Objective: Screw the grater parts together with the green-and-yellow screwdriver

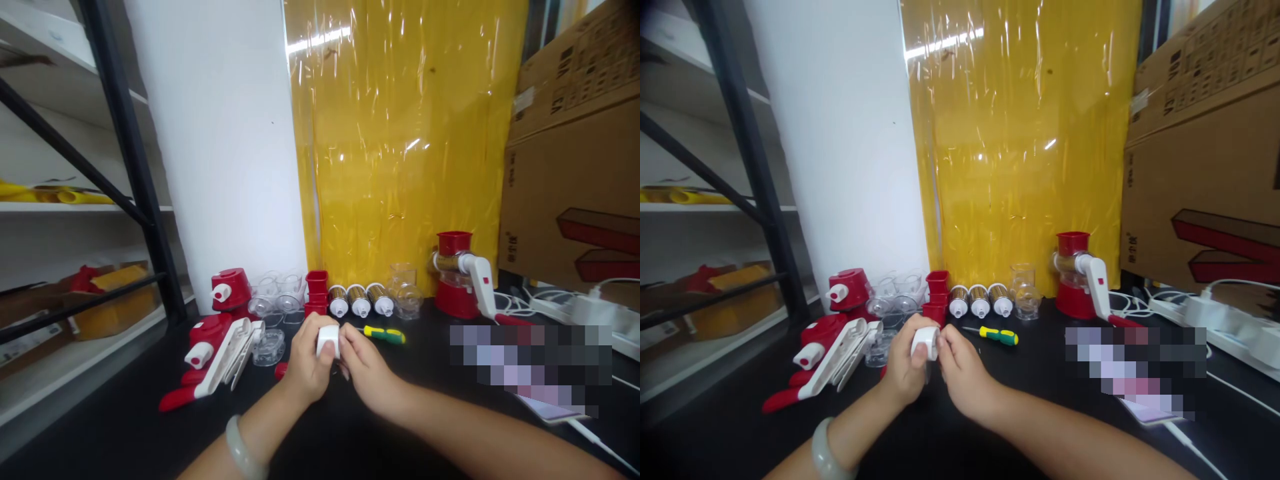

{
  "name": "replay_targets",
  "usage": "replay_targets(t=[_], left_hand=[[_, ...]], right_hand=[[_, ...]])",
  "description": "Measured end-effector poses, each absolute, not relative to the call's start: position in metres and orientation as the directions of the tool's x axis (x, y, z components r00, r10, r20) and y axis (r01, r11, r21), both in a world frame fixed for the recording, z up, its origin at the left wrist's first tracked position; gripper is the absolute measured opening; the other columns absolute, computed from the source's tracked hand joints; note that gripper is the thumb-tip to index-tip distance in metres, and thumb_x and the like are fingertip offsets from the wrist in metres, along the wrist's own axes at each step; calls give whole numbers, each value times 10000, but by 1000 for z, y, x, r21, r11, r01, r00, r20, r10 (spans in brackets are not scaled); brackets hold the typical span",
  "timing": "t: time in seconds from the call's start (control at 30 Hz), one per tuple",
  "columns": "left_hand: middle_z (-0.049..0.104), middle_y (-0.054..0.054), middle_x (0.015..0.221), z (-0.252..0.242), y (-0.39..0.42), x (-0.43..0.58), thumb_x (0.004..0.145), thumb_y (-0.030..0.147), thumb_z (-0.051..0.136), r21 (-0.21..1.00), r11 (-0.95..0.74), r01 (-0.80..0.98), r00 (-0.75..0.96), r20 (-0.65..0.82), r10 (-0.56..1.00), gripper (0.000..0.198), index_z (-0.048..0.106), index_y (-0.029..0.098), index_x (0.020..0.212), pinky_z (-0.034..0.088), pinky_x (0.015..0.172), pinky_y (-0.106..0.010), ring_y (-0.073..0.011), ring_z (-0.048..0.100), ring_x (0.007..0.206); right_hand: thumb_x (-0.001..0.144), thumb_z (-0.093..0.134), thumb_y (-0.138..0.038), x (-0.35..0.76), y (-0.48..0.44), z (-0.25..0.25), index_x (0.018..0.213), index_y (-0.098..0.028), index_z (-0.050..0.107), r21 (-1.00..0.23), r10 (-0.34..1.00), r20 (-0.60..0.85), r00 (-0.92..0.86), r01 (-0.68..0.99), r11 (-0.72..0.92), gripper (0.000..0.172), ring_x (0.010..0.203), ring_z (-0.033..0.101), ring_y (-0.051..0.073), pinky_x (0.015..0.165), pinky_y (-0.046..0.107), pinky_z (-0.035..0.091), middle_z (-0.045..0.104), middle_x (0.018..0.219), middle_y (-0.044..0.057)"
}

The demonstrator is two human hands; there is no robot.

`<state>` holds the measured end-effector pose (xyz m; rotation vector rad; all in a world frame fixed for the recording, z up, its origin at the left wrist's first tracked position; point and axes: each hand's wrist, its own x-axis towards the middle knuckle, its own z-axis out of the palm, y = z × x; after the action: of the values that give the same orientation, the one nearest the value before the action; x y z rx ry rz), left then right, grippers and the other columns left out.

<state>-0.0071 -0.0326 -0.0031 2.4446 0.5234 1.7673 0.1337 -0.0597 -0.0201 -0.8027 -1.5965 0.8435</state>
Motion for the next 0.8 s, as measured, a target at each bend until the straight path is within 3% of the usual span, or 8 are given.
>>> replay_targets(t=[0.33,0.8], left_hand=[[575,-39,859,2,-35,-5,1034,424,387,190,-947,259,267,928,260,313,590,186,1044,437,686,-295,-173,560,763],[601,-49,860,2,-31,-8,1031,435,373,227,-937,266,251,922,295,341,602,182,1039,448,696,-306,-184,574,753]], right_hand=[[984,375,-604,135,-64,-18,752,-236,419,-824,828,552,-97,89,559,437,609,429,137,600,292,356,445,638,-37],[968,371,-667,136,-66,-17,741,-243,428,-837,840,534,-95,81,541,484,586,453,144,596,299,376,470,615,-32]])
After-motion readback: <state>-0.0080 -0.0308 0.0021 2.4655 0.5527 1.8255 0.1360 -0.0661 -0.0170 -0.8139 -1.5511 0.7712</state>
